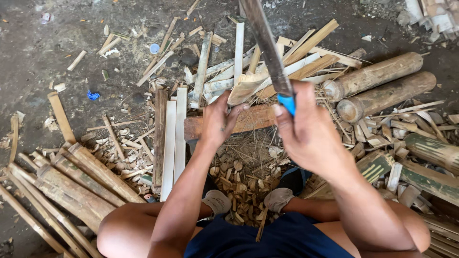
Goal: The person sits on the ground and uses a machete to shave thin strips from bamboo pieces. They repeatedly position each piece against a metal bar and draw the blade along its length to remove the outer layer, then set the finished pieces aside.
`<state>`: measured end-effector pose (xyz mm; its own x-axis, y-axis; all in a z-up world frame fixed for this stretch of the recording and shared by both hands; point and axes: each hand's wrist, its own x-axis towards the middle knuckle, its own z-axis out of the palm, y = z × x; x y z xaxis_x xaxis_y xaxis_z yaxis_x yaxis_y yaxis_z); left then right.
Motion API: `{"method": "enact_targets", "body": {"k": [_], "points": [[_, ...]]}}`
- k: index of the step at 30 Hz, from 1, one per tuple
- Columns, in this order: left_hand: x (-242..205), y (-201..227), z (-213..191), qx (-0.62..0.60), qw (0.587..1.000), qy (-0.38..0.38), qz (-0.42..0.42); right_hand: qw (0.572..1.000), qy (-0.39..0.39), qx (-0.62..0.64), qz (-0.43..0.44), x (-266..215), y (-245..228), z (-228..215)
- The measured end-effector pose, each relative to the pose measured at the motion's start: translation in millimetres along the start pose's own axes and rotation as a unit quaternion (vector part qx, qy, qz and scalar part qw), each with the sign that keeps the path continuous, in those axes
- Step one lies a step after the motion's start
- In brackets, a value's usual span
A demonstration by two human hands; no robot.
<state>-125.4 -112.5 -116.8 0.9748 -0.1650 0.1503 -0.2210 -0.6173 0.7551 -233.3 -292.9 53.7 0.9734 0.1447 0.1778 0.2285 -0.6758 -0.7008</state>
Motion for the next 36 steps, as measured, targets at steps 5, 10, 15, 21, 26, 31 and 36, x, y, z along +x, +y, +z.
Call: {"method": "enact_targets", "body": {"k": [5,10,15,21,26,31,36], "points": [[-16,19,-17,0.066,0.939,0.272,0.201,0.979,-0.157,-0.048,0.12,31,16,18],[8,63,-44,0.085,0.893,0.289,0.335,0.929,-0.179,0.302,0.118,41,90,76],[52,104,-40,0.1,0.95,0.088,0.282,0.913,-0.133,0.345,0.174,36,123,100],[82,125,-19,0.228,0.937,0.107,0.241,0.972,-0.135,0.038,0.191,57,97,44],[83,142,5,0.206,0.927,0.166,0.267,0.882,-0.12,-0.456,0.012,72,98,9],[73,123,2,0.081,0.938,0.18,0.286,0.937,-0.012,-0.347,0.043,69,135,40],[14,114,-34,0.025,0.95,0.105,0.293,0.955,0.025,-0.285,0.084,63,171,77]]}}
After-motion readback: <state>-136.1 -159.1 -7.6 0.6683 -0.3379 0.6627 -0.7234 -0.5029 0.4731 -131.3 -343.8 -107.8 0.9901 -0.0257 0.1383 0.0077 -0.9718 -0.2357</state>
